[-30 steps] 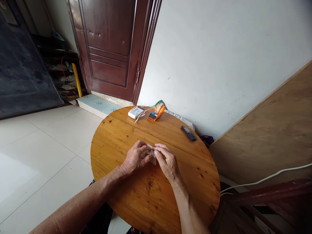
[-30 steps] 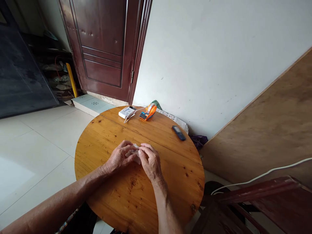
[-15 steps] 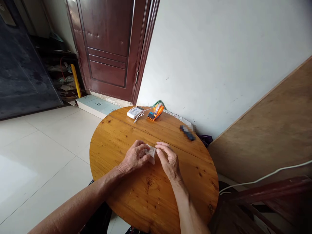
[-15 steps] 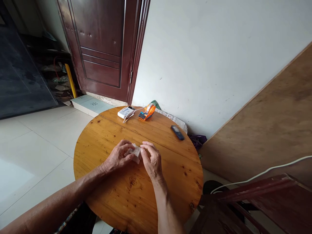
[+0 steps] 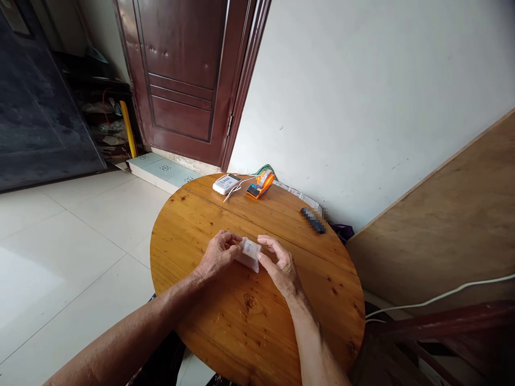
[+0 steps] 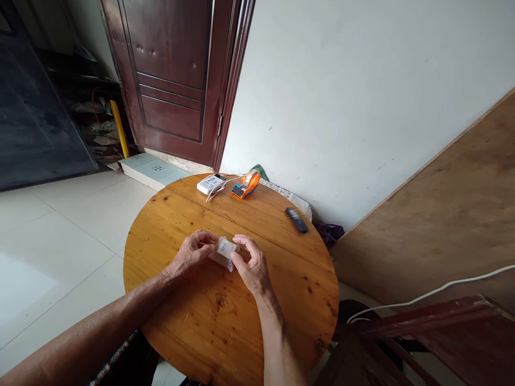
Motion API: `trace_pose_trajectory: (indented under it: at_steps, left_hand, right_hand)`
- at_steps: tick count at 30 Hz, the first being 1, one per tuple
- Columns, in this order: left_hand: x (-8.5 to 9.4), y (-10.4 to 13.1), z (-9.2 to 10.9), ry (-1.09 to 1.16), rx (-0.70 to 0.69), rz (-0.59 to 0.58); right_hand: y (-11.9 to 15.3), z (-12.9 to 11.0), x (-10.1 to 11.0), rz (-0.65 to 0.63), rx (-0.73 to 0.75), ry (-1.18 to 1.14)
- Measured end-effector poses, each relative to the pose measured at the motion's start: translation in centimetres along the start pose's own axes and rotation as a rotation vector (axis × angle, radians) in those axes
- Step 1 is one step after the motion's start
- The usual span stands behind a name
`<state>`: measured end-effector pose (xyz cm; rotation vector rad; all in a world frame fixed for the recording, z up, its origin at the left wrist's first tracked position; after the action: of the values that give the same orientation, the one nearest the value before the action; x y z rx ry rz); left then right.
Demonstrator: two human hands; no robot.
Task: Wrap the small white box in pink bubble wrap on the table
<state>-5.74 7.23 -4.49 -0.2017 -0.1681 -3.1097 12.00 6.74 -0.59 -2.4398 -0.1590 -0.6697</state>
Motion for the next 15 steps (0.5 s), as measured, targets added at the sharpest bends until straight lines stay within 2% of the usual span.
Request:
trace_pose_trajectory:
  at_steps: [8, 15]
  left_hand:
    - [-0.04, 0.33, 0.45, -0.042, -0.009, 0.009]
    - [-0.2, 0.5, 0.89, -0.134, -0.041, 0.007]
  right_hand:
    - [-0.04, 0.23, -0.16, -0.023, -0.019, 0.01]
    - [-0.27, 0.42, -0.48, 0.02, -0.028, 0.0]
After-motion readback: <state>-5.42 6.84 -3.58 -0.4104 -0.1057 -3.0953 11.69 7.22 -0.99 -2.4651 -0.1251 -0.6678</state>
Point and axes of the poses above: each hand's wrist, its own y-axis away from the middle knuckle, its own x-axis out of the back of the hand, z = x × y, the point moved 6 cm from there along -y, towards the middle knuckle, and after that the axes turned 11 degrees about x, right-handed, at the moved point
